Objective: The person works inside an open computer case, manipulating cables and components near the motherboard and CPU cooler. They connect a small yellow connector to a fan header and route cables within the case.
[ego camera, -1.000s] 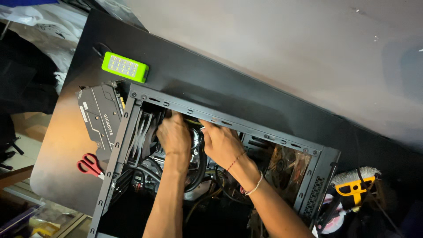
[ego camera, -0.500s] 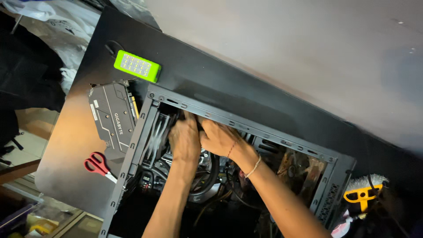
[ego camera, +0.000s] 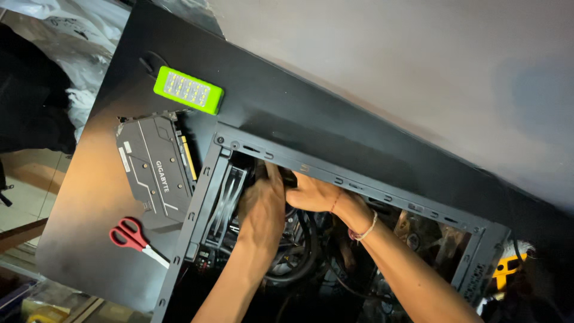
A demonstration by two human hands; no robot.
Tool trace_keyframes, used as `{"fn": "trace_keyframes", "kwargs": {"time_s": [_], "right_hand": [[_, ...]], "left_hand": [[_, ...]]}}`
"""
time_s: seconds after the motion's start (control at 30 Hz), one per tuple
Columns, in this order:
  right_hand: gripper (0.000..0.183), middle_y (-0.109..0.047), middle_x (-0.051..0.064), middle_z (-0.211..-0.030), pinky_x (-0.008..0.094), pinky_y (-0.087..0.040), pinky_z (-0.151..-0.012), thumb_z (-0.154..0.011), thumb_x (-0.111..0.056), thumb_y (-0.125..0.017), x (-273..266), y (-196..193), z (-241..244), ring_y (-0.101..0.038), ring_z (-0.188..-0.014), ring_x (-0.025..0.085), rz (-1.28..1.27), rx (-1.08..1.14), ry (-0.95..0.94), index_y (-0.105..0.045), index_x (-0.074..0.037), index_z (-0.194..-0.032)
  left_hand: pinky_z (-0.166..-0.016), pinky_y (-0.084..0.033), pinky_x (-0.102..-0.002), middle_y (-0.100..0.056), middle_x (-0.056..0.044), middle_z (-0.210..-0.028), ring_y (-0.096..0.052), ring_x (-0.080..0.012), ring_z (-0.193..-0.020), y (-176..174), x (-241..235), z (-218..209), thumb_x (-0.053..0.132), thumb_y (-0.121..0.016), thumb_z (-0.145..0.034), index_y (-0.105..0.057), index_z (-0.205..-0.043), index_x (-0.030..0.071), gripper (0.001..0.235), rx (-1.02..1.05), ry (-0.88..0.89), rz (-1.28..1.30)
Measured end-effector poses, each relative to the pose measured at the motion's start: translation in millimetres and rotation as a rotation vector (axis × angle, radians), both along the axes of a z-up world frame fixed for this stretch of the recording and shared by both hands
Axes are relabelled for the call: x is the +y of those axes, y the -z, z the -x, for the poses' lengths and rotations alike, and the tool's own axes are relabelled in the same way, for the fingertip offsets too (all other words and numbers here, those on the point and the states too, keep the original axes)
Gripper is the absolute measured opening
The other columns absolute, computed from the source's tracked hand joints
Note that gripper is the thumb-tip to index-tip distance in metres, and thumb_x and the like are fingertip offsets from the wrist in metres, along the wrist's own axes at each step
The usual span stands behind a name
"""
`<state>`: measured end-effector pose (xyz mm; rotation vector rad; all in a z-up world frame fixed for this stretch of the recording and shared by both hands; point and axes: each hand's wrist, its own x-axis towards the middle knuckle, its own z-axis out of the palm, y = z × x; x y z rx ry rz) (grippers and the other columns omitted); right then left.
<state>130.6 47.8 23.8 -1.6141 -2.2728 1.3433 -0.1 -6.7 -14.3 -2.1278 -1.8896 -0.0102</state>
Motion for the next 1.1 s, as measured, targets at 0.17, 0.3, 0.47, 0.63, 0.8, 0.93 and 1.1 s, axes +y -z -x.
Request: {"fn": "trace_keyframes", "kwargs": {"time_s": [0.17, 0.3, 0.47, 0.63, 0.8, 0.93, 1.1], "right_hand": [[0.018, -0.061, 0.014, -0.086, 0.048, -0.047, -0.081, -0.080, -0.019, -0.053, 11, 15, 0, -0.052, -0.081, 0.029, 0.028, 0.000, -0.003, -0.056, -0.009, -0.094], [0.010, -0.058, 0.006, -0.079, 0.041, -0.047, -0.075, -0.078, -0.015, -0.052, 14, 28, 2, -0.046, -0.073, 0.022, 0.062, 0.002, -0.021, -0.051, -0.015, -0.088], [0.025, -0.070, 0.010, -0.091, 0.044, -0.058, -0.085, -0.098, -0.005, -0.052, 10, 14, -6, -0.064, -0.089, 0.029, -1.141, -0.669, -0.850, -0.075, -0.011, -0.096], [0.047, -0.072, 0.021, -0.116, 0.059, -0.048, -0.105, -0.104, -0.030, -0.038, -16, 68, 3, -0.064, -0.112, 0.043, -0.866, -0.761, -0.794, -0.077, -0.007, -0.117], [0.039, -0.069, 0.010, -0.102, 0.040, -0.053, -0.092, -0.108, -0.032, -0.035, 12, 1, 25, -0.066, -0.095, 0.026, -0.798, -1.032, -0.735, -0.068, -0.011, -0.115], [0.052, -0.063, 0.022, -0.149, 0.049, -0.047, -0.121, -0.104, -0.030, -0.057, -3, 70, 23, -0.061, -0.135, 0.042, -0.568, -0.573, -0.020, -0.059, -0.005, -0.151], [0.042, -0.073, 0.018, -0.127, 0.054, -0.054, -0.106, -0.101, -0.022, -0.046, -30, 92, 12, -0.068, -0.117, 0.039, -0.776, -0.986, -0.600, -0.071, -0.008, -0.132]], "left_hand": [[-0.036, -0.053, -0.039, -0.053, -0.002, -0.057, -0.062, -0.0235, -0.045, -4, 13, 5, 0.019, -0.051, -0.095, -0.059, -0.143, 0.010, 0.049, -0.114, 0.003, 0.223], [-0.035, -0.056, -0.027, -0.068, -0.006, -0.091, -0.068, -0.0111, -0.042, -21, 23, 10, 0.003, -0.061, -0.096, -0.052, -0.134, 0.003, 0.039, -0.098, 0.080, 0.499], [-0.042, -0.042, -0.019, -0.066, -0.002, -0.101, -0.054, 0.0013, -0.053, -57, 29, 18, 0.020, -0.050, -0.104, -0.058, -0.122, 0.012, 0.022, 0.187, 0.212, 0.440], [-0.125, -0.025, -0.068, -0.065, -0.030, -0.144, -0.051, -0.0478, -0.140, -47, 29, 24, 0.037, -0.043, -0.100, -0.050, -0.154, -0.004, 0.069, 0.589, 0.755, 0.754], [-0.083, -0.068, -0.047, -0.026, -0.030, -0.172, -0.050, -0.0389, -0.144, -42, 4, 25, -0.011, -0.040, -0.089, -0.021, -0.162, 0.001, 0.077, -0.590, 0.007, 0.945], [-0.089, -0.062, -0.045, -0.036, -0.028, -0.168, -0.056, -0.0393, -0.138, -35, -1, 28, 0.017, -0.063, -0.092, -0.022, -0.165, 0.001, 0.086, -0.606, 0.054, 0.759], [-0.057, -0.062, -0.026, -0.076, -0.019, -0.133, -0.077, -0.0187, -0.082, -79, 17, 28, 0.003, -0.058, -0.105, -0.071, -0.133, -0.004, 0.032, -0.380, 0.142, 0.152]]}}
